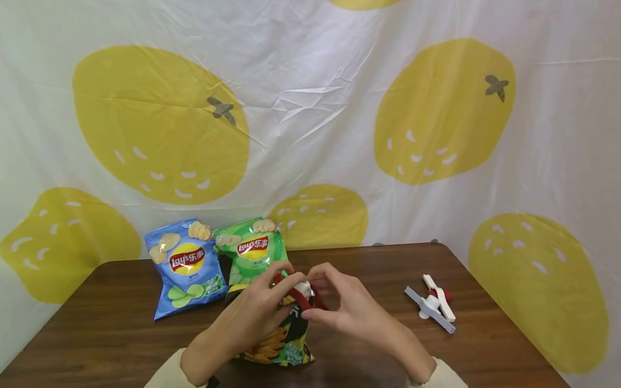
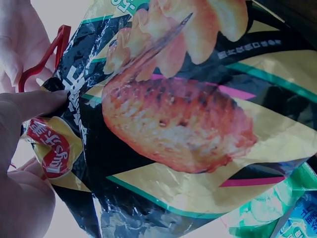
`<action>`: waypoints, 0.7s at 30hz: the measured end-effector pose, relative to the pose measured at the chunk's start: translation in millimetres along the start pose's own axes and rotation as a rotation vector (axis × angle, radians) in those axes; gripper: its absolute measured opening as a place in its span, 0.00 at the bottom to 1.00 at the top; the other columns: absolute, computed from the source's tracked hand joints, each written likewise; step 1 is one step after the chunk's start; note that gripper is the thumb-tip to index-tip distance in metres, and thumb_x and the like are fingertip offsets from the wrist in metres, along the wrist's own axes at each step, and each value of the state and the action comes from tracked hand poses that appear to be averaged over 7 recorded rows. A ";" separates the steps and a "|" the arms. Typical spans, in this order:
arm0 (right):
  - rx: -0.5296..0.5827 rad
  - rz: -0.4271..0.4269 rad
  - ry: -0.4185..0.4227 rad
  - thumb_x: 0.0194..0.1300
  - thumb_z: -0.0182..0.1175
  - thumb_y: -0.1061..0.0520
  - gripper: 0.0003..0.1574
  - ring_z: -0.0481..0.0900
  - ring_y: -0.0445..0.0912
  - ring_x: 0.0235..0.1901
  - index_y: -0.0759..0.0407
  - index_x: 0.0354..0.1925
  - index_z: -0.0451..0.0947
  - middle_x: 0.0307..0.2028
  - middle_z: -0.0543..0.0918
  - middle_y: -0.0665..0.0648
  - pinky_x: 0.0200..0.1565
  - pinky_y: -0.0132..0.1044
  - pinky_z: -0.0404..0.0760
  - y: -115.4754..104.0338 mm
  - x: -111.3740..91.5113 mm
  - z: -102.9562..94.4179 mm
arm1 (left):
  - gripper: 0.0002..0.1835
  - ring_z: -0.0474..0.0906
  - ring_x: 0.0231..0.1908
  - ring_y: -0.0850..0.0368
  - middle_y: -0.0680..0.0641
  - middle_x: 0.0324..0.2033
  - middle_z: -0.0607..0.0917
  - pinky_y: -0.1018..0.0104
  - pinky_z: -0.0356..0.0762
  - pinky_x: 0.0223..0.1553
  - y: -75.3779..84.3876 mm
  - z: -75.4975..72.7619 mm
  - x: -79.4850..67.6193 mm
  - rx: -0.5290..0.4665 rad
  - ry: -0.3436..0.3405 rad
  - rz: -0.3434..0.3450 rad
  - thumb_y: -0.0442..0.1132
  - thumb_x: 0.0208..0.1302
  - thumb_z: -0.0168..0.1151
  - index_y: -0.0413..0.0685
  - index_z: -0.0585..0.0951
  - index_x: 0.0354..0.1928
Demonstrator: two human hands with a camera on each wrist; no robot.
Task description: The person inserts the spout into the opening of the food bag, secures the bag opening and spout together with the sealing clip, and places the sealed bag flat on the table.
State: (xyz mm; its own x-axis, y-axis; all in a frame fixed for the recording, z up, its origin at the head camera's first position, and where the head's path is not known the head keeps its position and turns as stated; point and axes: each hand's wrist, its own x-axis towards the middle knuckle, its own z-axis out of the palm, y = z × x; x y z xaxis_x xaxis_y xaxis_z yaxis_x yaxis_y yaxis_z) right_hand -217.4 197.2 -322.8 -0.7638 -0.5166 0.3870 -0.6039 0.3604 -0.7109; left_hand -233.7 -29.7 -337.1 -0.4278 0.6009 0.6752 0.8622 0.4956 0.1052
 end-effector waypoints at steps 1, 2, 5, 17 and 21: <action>0.013 -0.001 0.005 0.59 0.72 0.50 0.31 0.83 0.46 0.53 0.46 0.56 0.68 0.53 0.82 0.47 0.52 0.42 0.81 0.2 -0.4 0.5 | 0.28 0.70 0.36 0.59 0.48 0.47 0.71 0.69 0.74 0.37 0.1 -0.5 0.2 -0.003 0.000 -0.003 0.30 0.56 0.72 0.52 0.76 0.58; 0.024 0.002 0.014 0.59 0.72 0.50 0.30 0.83 0.46 0.53 0.47 0.55 0.69 0.53 0.82 0.47 0.52 0.42 0.81 0.3 -0.8 0.9 | 0.28 0.70 0.37 0.59 0.48 0.46 0.71 0.70 0.74 0.37 0.0 -0.5 0.2 -0.008 0.001 -0.006 0.31 0.56 0.72 0.52 0.76 0.58; 0.042 -0.013 0.054 0.58 0.73 0.53 0.26 0.83 0.46 0.53 0.49 0.51 0.71 0.52 0.82 0.47 0.52 0.41 0.81 1.0 -1.9 3.0 | 0.27 0.70 0.36 0.59 0.48 0.46 0.70 0.70 0.74 0.36 0.5 -1.5 0.6 -0.026 0.002 -0.026 0.30 0.56 0.72 0.51 0.76 0.58; -0.057 -0.222 0.100 0.61 0.69 0.65 0.13 0.81 0.49 0.54 0.51 0.39 0.78 0.55 0.81 0.55 0.49 0.38 0.82 1.9 1.6 10.8 | 0.26 0.74 0.34 0.60 0.49 0.45 0.68 0.67 0.75 0.35 -1.1 -4.5 0.4 -0.048 -0.010 -0.059 0.28 0.57 0.70 0.54 0.76 0.57; 0.008 -0.149 0.112 0.61 0.68 0.66 0.12 0.82 0.49 0.53 0.54 0.40 0.78 0.54 0.82 0.57 0.47 0.43 0.83 1.0 2.1 15.9 | 0.26 0.75 0.36 0.60 0.48 0.45 0.68 0.67 0.76 0.37 -1.7 -4.5 -0.3 -0.045 0.000 -0.066 0.26 0.56 0.69 0.52 0.77 0.56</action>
State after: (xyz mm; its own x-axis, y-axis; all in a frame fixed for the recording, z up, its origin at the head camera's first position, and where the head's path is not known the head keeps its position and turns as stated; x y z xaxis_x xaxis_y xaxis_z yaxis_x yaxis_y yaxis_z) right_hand -216.0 184.2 -332.0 -0.6868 -0.4741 0.5509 -0.7108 0.2801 -0.6452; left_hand -233.8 -33.6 -334.1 -0.4842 0.5680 0.6656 0.8434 0.5054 0.1823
